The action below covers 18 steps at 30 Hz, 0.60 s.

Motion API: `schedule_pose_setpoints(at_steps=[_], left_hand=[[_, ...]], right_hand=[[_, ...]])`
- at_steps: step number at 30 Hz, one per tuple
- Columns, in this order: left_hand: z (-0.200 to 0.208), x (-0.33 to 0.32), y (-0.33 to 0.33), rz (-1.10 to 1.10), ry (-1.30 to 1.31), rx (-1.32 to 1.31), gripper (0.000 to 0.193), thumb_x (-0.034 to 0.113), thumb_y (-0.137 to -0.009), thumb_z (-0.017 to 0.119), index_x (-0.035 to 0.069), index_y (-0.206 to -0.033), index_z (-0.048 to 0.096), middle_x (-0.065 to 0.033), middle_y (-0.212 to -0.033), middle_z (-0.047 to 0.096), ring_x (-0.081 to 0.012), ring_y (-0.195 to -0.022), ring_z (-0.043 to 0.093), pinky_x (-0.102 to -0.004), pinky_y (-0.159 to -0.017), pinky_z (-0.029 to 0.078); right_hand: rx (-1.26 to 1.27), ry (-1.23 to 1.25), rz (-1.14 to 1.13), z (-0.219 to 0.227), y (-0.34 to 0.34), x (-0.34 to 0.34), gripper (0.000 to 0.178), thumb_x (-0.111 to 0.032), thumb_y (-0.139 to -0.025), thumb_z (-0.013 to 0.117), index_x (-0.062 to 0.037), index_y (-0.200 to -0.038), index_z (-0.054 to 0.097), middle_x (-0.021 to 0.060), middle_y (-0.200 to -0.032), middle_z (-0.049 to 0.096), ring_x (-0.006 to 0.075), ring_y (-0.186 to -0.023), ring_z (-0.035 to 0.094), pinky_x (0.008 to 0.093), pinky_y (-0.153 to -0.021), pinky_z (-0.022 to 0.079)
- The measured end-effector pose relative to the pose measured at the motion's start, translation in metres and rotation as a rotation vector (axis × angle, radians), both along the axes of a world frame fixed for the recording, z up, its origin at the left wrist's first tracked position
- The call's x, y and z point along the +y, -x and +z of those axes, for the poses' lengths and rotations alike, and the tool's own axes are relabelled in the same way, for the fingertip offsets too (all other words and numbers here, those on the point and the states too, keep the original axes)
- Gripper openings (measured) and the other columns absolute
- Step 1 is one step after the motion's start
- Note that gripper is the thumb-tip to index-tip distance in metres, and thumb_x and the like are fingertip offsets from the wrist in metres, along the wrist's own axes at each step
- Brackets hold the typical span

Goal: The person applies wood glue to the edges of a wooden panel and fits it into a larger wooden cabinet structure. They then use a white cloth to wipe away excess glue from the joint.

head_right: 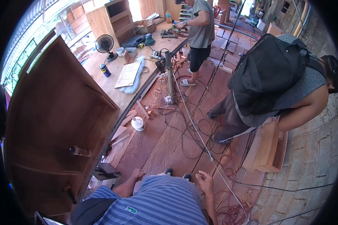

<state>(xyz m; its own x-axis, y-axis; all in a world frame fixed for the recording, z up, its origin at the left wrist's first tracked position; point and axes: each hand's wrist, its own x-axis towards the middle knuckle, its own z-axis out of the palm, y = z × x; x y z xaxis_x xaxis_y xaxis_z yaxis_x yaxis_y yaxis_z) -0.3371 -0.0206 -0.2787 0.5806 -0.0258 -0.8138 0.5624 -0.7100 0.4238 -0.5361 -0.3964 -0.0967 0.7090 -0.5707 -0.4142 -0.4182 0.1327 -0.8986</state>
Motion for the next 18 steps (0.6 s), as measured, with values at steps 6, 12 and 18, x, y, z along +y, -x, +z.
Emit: schedule_pose_setpoints(at_steps=[6, 12, 18], left_hand=[[-0.003, -0.009, -0.001, -0.084, -0.035, -0.004, 0.028, 0.020, -0.081, 0.069, -0.006, -0.092, 0.069, -0.0178, -0.079, 0.069, -0.0247, -0.064, 0.068, -0.0347, -0.050, 0.055], [-0.002, -0.017, -0.002, -0.062, -0.002, 0.022, 0.028, 0.019, -0.080, 0.071, -0.006, -0.093, 0.069, -0.0129, -0.077, 0.065, -0.0221, -0.062, 0.063, -0.0341, -0.050, 0.053], [0.001, -0.020, -0.003, -0.090, -0.028, 0.005, 0.031, 0.020, -0.079, 0.071, -0.006, -0.095, 0.068, -0.0136, -0.077, 0.065, -0.0224, -0.062, 0.064, -0.0350, -0.050, 0.053]], right_hand=[[0.004, -0.059, -0.004, 0.003, 0.000, -0.006, 0.040, -0.006, -0.087, 0.067, 0.0104, -0.121, 0.055, 0.0133, -0.096, 0.069, 0.0143, -0.082, 0.065, 0.0230, -0.073, 0.052], [0.023, -0.065, -0.008, 0.010, 0.001, -0.007, 0.041, -0.006, -0.087, 0.067, 0.0112, -0.122, 0.054, 0.0148, -0.097, 0.069, 0.0156, -0.084, 0.066, 0.0244, -0.075, 0.053], [-0.021, -0.074, -0.025, 0.007, 0.002, -0.009, 0.039, -0.010, -0.086, 0.070, 0.0081, -0.118, 0.059, 0.0125, -0.096, 0.070, 0.0139, -0.083, 0.065, 0.0250, -0.075, 0.052]])
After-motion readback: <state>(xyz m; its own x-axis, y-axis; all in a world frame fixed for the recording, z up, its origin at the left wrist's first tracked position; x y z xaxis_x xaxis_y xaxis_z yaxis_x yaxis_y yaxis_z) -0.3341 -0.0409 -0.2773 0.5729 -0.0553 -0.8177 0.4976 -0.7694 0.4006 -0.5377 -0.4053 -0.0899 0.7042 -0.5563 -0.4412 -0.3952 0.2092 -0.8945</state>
